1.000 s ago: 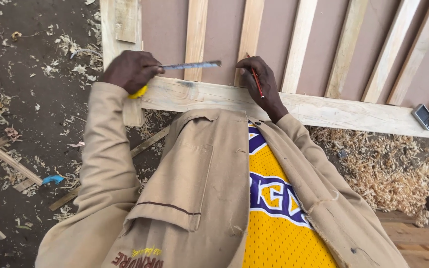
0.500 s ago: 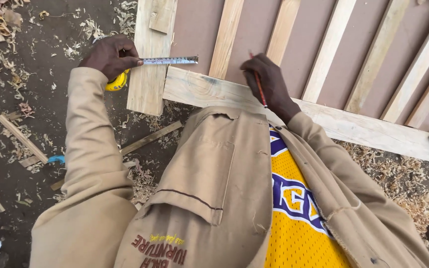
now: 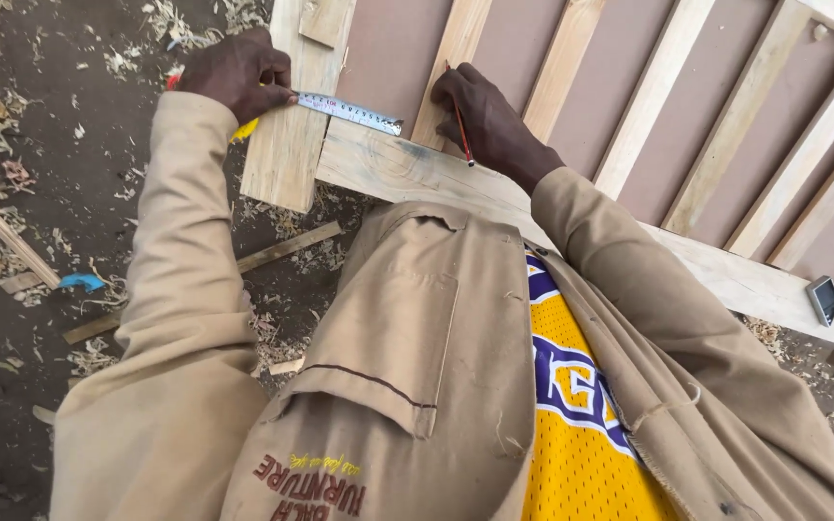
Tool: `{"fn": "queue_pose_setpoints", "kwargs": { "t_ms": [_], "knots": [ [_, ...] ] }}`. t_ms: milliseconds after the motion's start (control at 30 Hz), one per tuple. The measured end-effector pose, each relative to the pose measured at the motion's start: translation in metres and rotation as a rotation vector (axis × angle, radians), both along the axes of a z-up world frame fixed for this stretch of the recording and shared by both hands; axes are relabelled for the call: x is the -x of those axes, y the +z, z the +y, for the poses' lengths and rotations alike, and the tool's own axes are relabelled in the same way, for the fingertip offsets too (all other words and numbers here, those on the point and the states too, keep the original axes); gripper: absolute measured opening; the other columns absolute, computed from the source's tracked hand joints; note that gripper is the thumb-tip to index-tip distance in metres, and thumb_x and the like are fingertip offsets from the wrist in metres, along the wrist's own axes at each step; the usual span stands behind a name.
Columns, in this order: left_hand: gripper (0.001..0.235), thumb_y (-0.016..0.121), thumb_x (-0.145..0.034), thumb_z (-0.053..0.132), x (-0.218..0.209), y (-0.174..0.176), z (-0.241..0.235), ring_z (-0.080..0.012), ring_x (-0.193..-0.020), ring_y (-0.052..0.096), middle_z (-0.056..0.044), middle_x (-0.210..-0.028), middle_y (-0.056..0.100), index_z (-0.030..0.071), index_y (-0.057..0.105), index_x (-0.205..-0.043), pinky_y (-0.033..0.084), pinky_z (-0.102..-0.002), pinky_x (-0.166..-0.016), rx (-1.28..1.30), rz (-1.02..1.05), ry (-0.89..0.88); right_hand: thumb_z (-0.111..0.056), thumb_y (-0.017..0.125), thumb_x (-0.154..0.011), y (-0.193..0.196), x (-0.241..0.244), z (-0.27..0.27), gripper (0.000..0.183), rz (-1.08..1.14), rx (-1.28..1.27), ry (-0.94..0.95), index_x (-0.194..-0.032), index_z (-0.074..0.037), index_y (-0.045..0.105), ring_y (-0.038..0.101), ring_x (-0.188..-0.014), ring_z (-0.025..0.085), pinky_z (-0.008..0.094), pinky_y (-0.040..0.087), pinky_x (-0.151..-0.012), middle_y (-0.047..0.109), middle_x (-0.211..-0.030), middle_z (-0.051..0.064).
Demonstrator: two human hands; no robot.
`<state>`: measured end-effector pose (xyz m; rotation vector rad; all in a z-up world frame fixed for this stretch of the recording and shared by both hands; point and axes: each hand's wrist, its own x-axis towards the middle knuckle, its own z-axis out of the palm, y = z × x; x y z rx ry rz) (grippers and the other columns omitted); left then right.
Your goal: The person measures and marks a wooden frame structure using a yellow tape measure and a red pencil. They repeatedly extend the tape measure across the horizontal slats, make small pencil marks at specific intervals, and reposition the frame to continue the process.
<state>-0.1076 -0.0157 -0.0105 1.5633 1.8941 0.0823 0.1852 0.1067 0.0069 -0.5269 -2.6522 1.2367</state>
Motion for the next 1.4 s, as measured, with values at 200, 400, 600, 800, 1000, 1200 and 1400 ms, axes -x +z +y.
{"fn": "queue_pose_setpoints", "kwargs": {
  "t_ms": [200,400,600,800,1000,1200,1400],
  "knots": [
    [0.017,0.072,-0.083,0.029,-0.010,-0.005,-0.002,-0.0261,-0.069,0.054,-0.002,-0.083,0.050,0.016,0.062,-0.079,0.044,-0.040,-0.057,-0.084,0.087,-0.027,0.012,0.055,-0.068,0.006,0.001,-0.001,0.031,-0.015,0.027,-0.011,-0.093,0.000,0.041,0.040,-0.062,0.023,0.033,0.033,-0.053,0.040,-0.082,0.013],
    [0.021,0.074,-0.082,0.028,-0.014,-0.024,-0.007,-0.0253,-0.073,0.051,-0.002,-0.081,0.045,0.018,0.057,-0.077,0.043,-0.043,-0.058,-0.207,0.141,-0.062,0.013,0.053,-0.068,0.007,0.003,-0.001,0.030,0.007,0.013,0.001,-0.093,0.001,0.040,0.038,-0.061,0.024,0.033,0.032,-0.053,0.039,-0.080,0.014],
    [0.024,0.076,-0.081,0.024,-0.014,-0.026,-0.012,-0.0246,-0.069,0.047,-0.002,-0.079,0.042,0.018,0.053,-0.074,0.039,-0.041,-0.050,-0.286,0.119,-0.056,0.013,0.055,-0.068,0.009,0.003,-0.001,0.031,-0.036,0.052,-0.018,-0.093,0.000,0.042,0.040,-0.063,0.024,0.033,0.034,-0.055,0.040,-0.083,0.014],
    [0.024,0.075,-0.081,0.025,-0.011,-0.034,-0.010,-0.0263,-0.070,0.049,-0.002,-0.077,0.045,0.015,0.053,-0.076,0.038,-0.042,-0.049,-0.301,0.124,-0.081,0.014,0.057,-0.069,0.006,0.001,0.001,0.033,-0.002,0.033,0.003,-0.094,0.000,0.041,0.038,-0.062,0.024,0.033,0.034,-0.053,0.040,-0.081,0.014],
    [0.019,0.060,-0.084,0.030,-0.009,-0.016,-0.005,-0.0376,-0.088,0.054,-0.014,-0.085,0.049,0.012,0.057,-0.086,0.047,-0.049,-0.071,-0.196,0.105,-0.163,-0.005,0.066,-0.072,-0.015,-0.002,0.008,0.029,-0.066,0.465,-0.347,-0.095,-0.009,0.050,0.046,-0.079,0.021,0.033,0.042,-0.065,0.043,-0.090,0.007],
    [0.022,0.063,-0.081,0.025,-0.012,-0.008,0.001,-0.0270,-0.069,0.052,-0.011,-0.076,0.054,0.006,0.060,-0.070,0.037,-0.037,-0.058,-0.141,-0.011,-0.107,0.001,0.063,-0.071,-0.015,-0.014,0.004,0.031,0.095,0.091,-0.045,-0.097,-0.003,0.047,0.051,-0.076,0.032,0.037,0.040,-0.068,0.045,-0.090,0.014],
    [0.018,0.066,-0.077,0.020,0.004,0.033,-0.043,-0.0196,-0.070,0.055,-0.009,-0.077,0.063,0.003,0.067,-0.082,0.038,-0.031,-0.061,-0.052,-0.275,0.299,-0.022,0.059,-0.086,0.021,-0.073,-0.022,0.015,0.274,0.092,-0.441,-0.092,-0.008,0.059,0.057,-0.071,0.020,0.030,0.045,-0.073,0.059,-0.081,0.006]
  ]
}}
